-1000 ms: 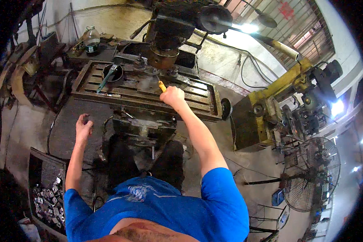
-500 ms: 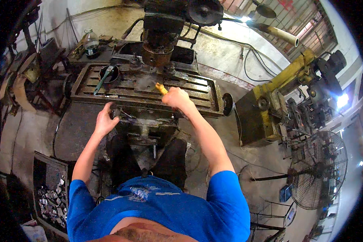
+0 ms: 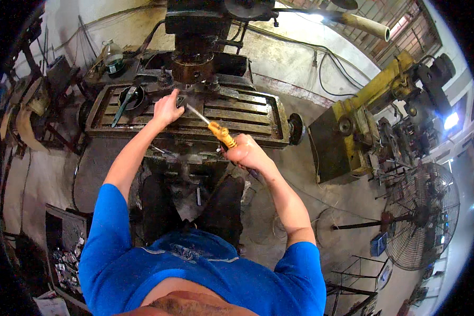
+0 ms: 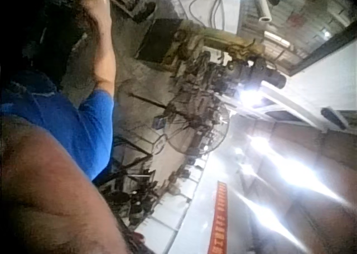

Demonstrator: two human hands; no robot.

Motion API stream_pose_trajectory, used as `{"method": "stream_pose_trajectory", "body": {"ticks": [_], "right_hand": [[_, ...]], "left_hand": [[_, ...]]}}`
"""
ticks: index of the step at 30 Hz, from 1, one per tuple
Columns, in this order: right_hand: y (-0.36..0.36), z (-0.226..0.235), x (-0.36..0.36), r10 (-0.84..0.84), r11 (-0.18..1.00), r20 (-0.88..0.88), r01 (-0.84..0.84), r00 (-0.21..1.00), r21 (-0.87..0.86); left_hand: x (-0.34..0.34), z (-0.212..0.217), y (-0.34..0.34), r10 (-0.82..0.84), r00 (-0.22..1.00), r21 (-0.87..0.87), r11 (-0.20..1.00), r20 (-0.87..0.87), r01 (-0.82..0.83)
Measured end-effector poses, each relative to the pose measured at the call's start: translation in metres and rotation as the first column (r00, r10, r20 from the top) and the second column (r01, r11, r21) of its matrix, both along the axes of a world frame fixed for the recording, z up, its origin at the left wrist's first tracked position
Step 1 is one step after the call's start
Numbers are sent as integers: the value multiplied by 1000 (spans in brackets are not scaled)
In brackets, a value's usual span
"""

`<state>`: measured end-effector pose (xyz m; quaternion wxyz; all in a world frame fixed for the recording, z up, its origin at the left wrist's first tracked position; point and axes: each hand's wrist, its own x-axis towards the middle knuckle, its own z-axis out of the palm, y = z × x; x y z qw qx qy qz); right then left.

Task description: The person operates a vertical milling machine in a workshop, repeatedly positioning small metal blocks under the drill bit and lowering the spindle to machine them. The person uses a yellow-handled tool to clear metal shavings from the work area and the machine table between operations.

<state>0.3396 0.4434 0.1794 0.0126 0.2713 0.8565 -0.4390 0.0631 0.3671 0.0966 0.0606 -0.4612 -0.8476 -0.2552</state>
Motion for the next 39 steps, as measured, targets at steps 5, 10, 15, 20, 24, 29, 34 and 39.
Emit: {"method": "stream_pose_trajectory", "body": {"ticks": [5,10,15,20,24,29,34,39], "right_hand": [[60,-88,-12,-182,964,-370,90,911,-251],[61,-162,-22,-314,938,-427,208,848,-278],[44,-164,-14,-254,930,-184,292,950,225],[39,-154,18,-255,924,-62,262,965,280],[36,-132,35,-252,943,-101,268,962,196],[52,-78,50,-189,939,-272,255,944,231],[105,48,55,-71,886,-600,327,797,329],[138,210,27,300,901,-947,292,113,320]], "left_hand": [[-13,-12,14,83,994,-87,993,76,-76],[-5,-4,13,144,985,-127,983,92,-132],[-12,-14,32,185,982,-147,973,25,-180],[-7,-14,55,179,984,-77,981,13,-178],[-10,-21,64,202,979,-17,979,15,-202],[-17,-19,52,148,988,51,987,44,-150],[-37,-10,48,60,991,-118,992,119,-46],[-56,-21,46,-15,992,-53,998,128,22]]}}
